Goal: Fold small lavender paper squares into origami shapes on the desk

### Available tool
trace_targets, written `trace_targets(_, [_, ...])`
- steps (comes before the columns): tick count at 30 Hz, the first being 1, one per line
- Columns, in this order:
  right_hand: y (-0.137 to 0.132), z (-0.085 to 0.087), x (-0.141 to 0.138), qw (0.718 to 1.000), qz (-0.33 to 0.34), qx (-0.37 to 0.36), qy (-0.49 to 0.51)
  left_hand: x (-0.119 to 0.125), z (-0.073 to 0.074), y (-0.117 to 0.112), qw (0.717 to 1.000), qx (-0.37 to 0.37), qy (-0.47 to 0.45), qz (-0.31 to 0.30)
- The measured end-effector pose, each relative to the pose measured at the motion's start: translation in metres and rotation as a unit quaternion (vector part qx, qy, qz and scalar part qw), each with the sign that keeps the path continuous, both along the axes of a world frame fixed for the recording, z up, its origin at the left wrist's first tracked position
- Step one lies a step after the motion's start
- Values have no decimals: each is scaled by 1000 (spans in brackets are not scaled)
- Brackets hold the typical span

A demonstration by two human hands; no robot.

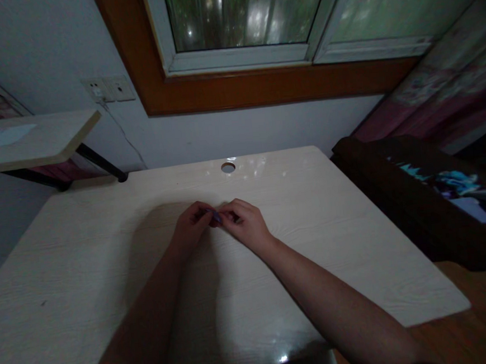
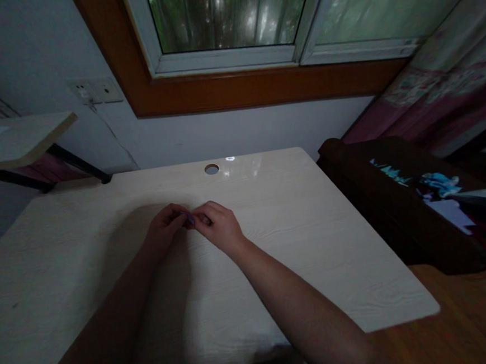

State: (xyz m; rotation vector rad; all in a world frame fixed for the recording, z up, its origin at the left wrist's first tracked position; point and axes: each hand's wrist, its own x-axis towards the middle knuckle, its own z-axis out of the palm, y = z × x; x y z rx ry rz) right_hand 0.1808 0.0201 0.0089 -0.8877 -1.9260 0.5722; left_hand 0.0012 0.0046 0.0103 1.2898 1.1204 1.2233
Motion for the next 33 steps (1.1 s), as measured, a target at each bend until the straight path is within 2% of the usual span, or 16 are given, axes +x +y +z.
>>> trace_targets(13, [0, -3, 1, 999, 19, 31, -7, -1, 2, -1, 999, -5, -34, -5])
trace_targets(24, [1, -3, 1, 999, 23, 10, 28, -3, 1, 2, 998, -30, -43, -28])
trace_targets(33, [2, 1, 1, 997, 30, -9, 63, -2, -2, 2, 1000, -15, -17, 12])
